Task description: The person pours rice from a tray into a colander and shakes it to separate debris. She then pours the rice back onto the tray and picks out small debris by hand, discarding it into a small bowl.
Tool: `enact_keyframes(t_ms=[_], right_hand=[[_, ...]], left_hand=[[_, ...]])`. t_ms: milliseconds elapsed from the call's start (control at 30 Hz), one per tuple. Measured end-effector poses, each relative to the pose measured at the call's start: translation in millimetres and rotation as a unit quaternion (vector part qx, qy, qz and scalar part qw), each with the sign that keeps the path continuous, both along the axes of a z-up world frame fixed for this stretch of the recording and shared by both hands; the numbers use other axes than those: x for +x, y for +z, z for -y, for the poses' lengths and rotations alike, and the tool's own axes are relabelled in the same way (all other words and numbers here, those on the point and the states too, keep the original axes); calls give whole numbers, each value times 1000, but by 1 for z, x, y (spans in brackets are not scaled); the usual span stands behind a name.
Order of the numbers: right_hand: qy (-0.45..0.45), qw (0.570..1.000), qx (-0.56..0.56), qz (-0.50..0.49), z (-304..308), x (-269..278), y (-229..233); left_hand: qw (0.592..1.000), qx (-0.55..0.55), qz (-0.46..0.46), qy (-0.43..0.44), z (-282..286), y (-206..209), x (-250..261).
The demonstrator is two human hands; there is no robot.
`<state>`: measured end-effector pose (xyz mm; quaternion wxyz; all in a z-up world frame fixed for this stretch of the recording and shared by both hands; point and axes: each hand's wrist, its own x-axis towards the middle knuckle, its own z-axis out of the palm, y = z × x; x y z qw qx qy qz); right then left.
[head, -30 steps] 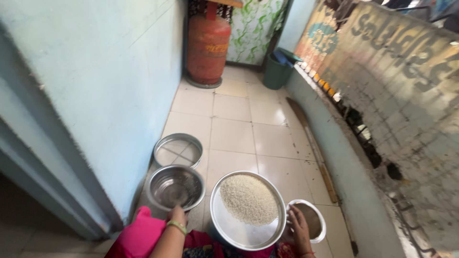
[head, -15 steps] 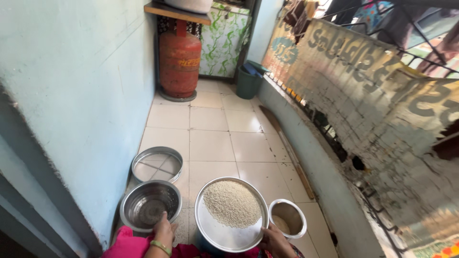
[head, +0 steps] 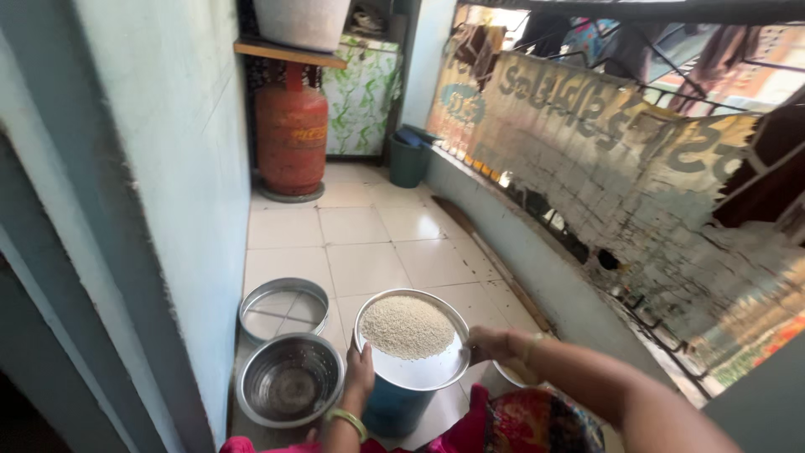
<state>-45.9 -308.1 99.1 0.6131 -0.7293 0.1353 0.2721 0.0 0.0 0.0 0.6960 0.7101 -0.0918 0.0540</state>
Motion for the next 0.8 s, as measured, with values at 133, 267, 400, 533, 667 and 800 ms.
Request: enact_keyframes(t_ms=[133, 267, 400, 533, 667, 800], right_hand=[[47, 997, -25, -50, -13, 10, 15], [426, 796, -351, 248, -22, 21, 10], [3, 998, -63, -21, -30, 37, -7], [-9, 996, -78, -37, -23, 47, -14], [-48, 992, -111, -47, -17, 49, -24], [-31, 991, -124, -35, -8, 54, -36]], left_hand=[[997, 3, -73, -3, -2, -2, -4], [998, 22, -47, 20, -9, 0, 1], [1000, -5, -1, 22, -16, -4, -2], [999, -4, -37, 21, -12, -3, -8], [998, 23, -62, 10, -15, 4, -10], [1000, -4, 13, -8, -32, 6, -13]])
